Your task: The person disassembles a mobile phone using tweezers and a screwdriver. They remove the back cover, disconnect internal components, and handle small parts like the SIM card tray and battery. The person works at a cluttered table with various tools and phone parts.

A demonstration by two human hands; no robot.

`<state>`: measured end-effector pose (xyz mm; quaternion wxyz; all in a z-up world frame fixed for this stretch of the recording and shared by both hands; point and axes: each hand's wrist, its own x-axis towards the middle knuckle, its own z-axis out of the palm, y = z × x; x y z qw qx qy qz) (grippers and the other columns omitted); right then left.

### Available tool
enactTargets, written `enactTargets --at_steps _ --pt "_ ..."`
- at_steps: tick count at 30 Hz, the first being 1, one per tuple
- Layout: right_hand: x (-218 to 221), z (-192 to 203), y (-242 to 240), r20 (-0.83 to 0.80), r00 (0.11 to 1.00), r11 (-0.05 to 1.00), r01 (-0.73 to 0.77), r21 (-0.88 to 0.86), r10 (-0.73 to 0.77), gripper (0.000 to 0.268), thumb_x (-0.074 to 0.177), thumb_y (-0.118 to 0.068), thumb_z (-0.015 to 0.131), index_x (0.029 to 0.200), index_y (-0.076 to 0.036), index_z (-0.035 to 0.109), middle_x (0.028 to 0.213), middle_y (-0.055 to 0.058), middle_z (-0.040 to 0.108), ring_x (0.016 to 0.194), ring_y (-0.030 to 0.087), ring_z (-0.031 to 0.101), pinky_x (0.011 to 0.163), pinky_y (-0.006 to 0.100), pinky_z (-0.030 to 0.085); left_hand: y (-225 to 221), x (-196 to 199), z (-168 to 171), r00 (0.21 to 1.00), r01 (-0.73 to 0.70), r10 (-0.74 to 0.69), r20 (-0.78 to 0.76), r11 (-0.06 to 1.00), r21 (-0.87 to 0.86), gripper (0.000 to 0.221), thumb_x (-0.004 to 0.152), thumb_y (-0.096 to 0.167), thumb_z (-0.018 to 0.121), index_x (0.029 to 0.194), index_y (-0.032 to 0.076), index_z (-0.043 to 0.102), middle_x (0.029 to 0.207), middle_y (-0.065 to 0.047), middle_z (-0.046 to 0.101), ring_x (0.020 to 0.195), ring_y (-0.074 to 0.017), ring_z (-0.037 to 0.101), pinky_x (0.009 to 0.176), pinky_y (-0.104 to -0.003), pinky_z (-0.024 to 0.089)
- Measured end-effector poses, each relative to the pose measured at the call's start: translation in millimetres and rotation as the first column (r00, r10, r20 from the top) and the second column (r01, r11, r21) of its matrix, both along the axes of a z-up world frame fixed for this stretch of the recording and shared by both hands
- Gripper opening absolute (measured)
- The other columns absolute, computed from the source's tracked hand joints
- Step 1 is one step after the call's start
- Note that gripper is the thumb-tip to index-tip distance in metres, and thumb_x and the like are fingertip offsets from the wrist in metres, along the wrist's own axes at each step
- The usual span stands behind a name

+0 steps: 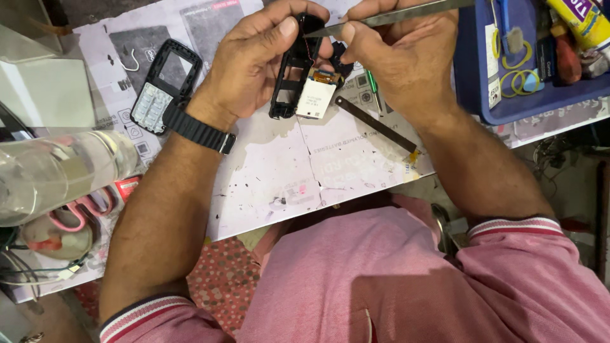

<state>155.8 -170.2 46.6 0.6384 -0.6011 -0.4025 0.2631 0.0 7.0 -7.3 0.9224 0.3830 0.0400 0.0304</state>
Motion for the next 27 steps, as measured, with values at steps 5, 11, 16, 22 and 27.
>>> enactTargets --at_steps 5,11,16,22,27 --pt "1.2 -0.7 1.0 0.002 1.000 1.000 0.016 -0.023 -0.016 0.008 0.101 0.011 0.072 0.105 0.007 0.067 0.092 0.012 0.072 0.078 0.014 0.073 0.065 0.021 0.061 -0.5 -0.2 1.7 1.000 0.006 -0.006 -0.011 1.000 -0.022 0.045 0.116 0.028 0.056 0.149 -0.002 0.051 0.119 -0.018 0.071 0.105 -0.0259 0.074 0.095 -0.036 0.064" --pt "5.8 -5.2 -2.6 0.054 0.998 0.999 -0.036 0.019 0.035 0.006 0.107 0.012 0.072 0.106 0.008 0.069 0.091 0.013 0.073 0.076 0.013 0.073 0.065 0.021 0.061 0.0 0.7 2.9 1.000 0.004 -0.004 -0.009 1.000 -0.003 0.044 0.115 0.027 0.054 0.148 -0.002 0.050 0.121 -0.019 0.071 0.108 -0.0288 0.075 0.098 -0.039 0.065" --pt "7.7 -5.0 -2.2 0.147 0.988 0.999 -0.035 -0.005 0.035 0.006 0.103 0.013 0.070 0.105 0.007 0.068 0.091 0.014 0.072 0.071 0.013 0.072 0.062 0.021 0.060 0.2 1.2 2.3 1.000 0.019 -0.019 0.004 1.000 -0.020 0.042 0.116 0.025 0.053 0.148 -0.002 0.050 0.122 -0.019 0.071 0.108 -0.0288 0.075 0.098 -0.038 0.064" --pt "3.2 -4.5 -5.3 0.065 0.997 0.999 0.032 -0.037 -0.030 0.011 0.106 0.010 0.074 0.110 0.007 0.065 0.091 0.014 0.071 0.075 0.015 0.072 0.066 0.023 0.061 -1.1 2.0 2.5 1.000 0.004 -0.004 -0.012 1.000 -0.020 0.038 0.115 0.022 0.051 0.145 -0.001 0.052 0.123 -0.018 0.071 0.113 -0.0281 0.074 0.101 -0.041 0.065" --pt "8.5 -10.7 -2.1 -0.045 0.999 0.997 0.014 0.081 -0.010 0.014 0.105 0.008 0.072 0.113 0.006 0.061 0.098 0.014 0.070 0.077 0.016 0.072 0.070 0.028 0.066 0.2 2.6 -5.2 0.998 0.018 -0.017 0.061 1.000 -0.022 0.037 0.117 0.023 0.051 0.146 -0.001 0.053 0.119 -0.017 0.070 0.111 -0.0243 0.072 0.100 -0.036 0.063"
